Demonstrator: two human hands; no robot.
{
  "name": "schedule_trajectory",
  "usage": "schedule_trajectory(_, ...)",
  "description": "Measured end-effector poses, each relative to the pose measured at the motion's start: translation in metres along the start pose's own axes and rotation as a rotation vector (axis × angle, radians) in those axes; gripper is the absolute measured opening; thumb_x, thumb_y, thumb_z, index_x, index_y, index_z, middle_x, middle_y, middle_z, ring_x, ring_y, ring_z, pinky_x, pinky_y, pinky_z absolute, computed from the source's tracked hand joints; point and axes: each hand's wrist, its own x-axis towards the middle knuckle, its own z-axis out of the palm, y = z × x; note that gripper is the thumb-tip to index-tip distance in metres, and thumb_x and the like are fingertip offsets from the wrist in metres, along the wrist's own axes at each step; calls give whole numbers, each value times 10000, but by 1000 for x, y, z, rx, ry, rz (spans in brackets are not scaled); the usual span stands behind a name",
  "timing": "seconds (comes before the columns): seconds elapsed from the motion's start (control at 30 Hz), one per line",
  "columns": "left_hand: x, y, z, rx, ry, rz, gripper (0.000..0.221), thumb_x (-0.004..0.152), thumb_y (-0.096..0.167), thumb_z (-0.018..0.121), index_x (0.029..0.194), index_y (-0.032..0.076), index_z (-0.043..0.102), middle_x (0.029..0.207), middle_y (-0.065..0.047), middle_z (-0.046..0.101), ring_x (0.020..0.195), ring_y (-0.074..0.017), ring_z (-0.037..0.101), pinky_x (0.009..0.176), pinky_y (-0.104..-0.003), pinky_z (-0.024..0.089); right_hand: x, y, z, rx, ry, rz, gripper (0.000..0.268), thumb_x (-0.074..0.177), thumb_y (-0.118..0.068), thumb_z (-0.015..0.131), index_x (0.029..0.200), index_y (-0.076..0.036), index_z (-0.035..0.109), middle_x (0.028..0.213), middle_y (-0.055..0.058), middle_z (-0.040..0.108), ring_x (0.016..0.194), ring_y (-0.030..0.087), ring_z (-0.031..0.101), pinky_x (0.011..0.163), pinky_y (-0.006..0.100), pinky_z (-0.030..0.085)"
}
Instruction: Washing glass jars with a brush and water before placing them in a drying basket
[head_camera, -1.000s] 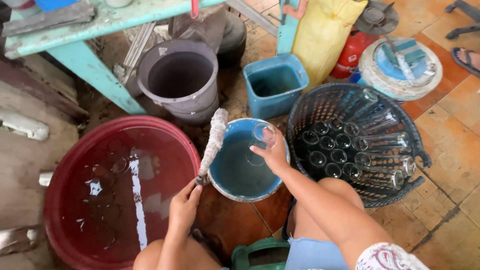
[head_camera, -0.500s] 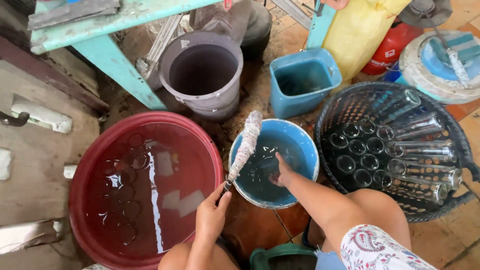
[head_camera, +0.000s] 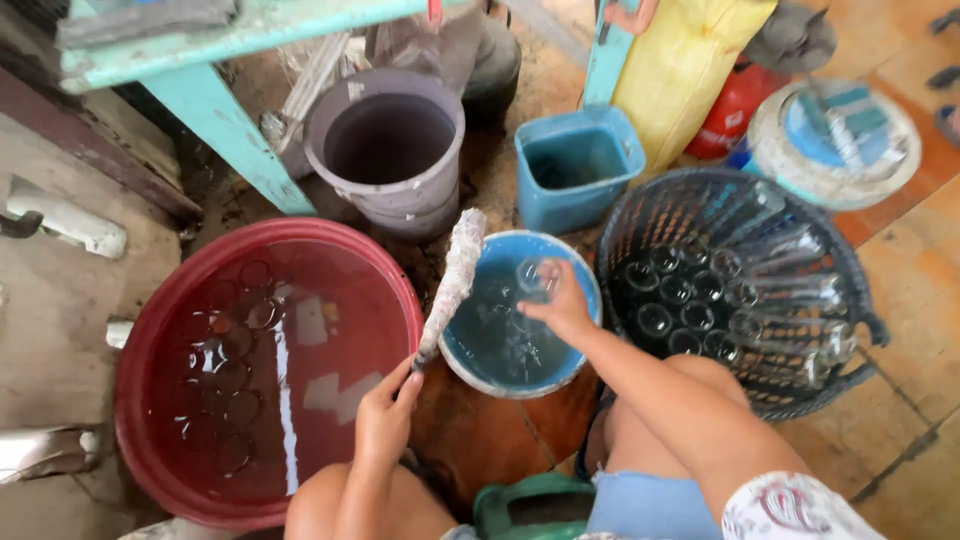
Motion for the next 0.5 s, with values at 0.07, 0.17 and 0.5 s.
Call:
schedule_trajectory(0.07,-14,-11,0,-67,-1,71,432,926,284,667,1338,227,780,774,26,651,706,-108,547,758,-250,471,-8,-6,-10,6,-40,-349,855,648,-130,957,1340,-102,455,1376,92,587,1332,245,539,1187,412,338)
schedule_trajectory(0.17,-44,-6,4,-17,31,22,466,925,315,649,1382,275,733,1054,96,800,871,-67,668,900,-228,500,-34,-53,-28,25,-50,-365,800,664,3,903,1332,-142,488,1400,94,476,1366,224,489,789,312,685)
schedule_trajectory(0.5,-96,-50,25,414,199,317,483,979,299,581,1450,406,593,1092,83,741,1126,-140,677,849,-328,554,-39,-49,-33,108,-39,-402,757,734,20,858,1361,-154,472,1437,120,446,1369,295,477,879,421,672)
